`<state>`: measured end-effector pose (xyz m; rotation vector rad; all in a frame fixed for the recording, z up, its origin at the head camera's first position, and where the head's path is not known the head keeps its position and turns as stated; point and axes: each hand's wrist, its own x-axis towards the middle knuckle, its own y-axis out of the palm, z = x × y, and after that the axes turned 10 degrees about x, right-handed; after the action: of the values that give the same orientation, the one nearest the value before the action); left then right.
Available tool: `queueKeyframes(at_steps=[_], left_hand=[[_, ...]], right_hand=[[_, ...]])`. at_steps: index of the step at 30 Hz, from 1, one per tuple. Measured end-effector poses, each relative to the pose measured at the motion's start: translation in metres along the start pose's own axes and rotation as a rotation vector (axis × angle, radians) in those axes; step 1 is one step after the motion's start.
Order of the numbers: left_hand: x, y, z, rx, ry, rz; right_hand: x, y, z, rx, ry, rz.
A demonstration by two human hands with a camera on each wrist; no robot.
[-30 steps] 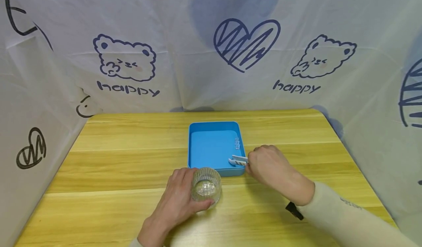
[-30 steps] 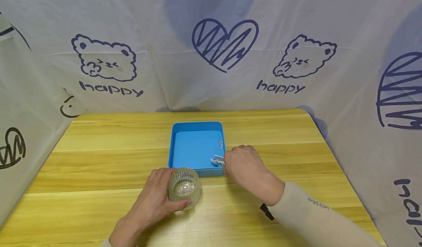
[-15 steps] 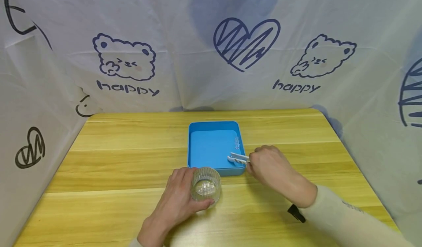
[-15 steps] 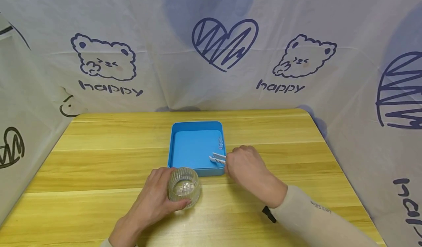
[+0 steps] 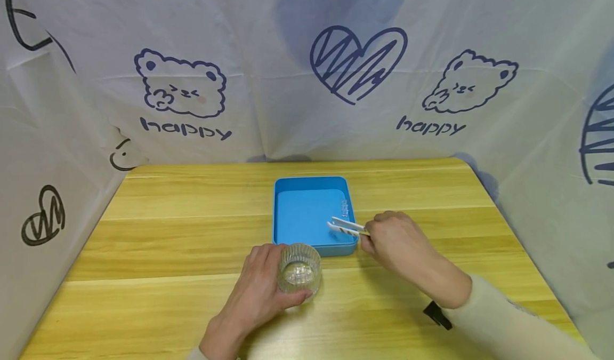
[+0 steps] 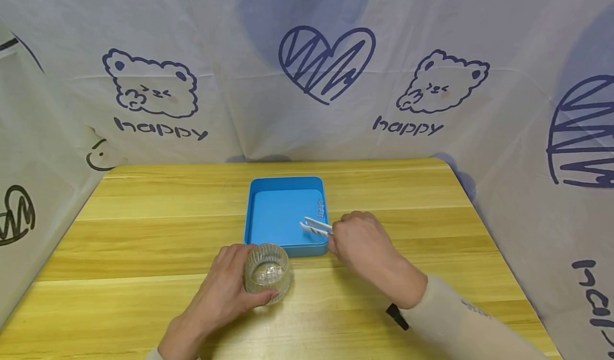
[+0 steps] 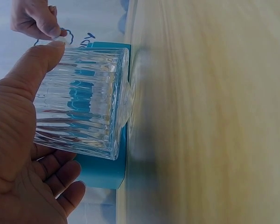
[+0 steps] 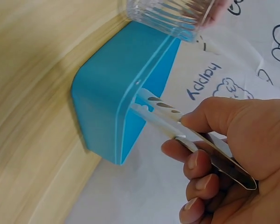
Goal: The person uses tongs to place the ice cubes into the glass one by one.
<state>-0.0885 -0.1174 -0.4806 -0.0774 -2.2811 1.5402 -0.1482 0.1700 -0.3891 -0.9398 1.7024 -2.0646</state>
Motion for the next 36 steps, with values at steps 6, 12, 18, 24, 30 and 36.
queueKeyframes(at_steps=[6, 12, 18, 24, 30, 36], left_hand=[[0.000, 0.001, 0.000, -0.005, -0.004, 0.004], [0.000, 0.001, 0.001, -0.001, -0.005, 0.007], [0.000, 0.001, 0.001, -0.005, -0.006, 0.011], [0.000, 0.001, 0.001, -0.007, 0.000, 0.003], [0.000, 0.002, 0.001, -0.013, 0.004, -0.007], [0.001, 0.003, 0.001, -0.023, 0.013, -0.023]], right_hand=[[-0.004, -0.007, 0.003, 0.024, -0.041, -0.053], [-0.008, -0.011, 0.004, 0.051, -0.051, -0.083], [-0.012, -0.017, 0.010, 0.111, -0.077, -0.118], [-0.018, -0.024, 0.021, 0.183, -0.111, -0.146], [-0.021, -0.023, 0.030, 0.234, -0.136, -0.137], [-0.022, -0.015, 0.038, 0.279, -0.167, -0.105]])
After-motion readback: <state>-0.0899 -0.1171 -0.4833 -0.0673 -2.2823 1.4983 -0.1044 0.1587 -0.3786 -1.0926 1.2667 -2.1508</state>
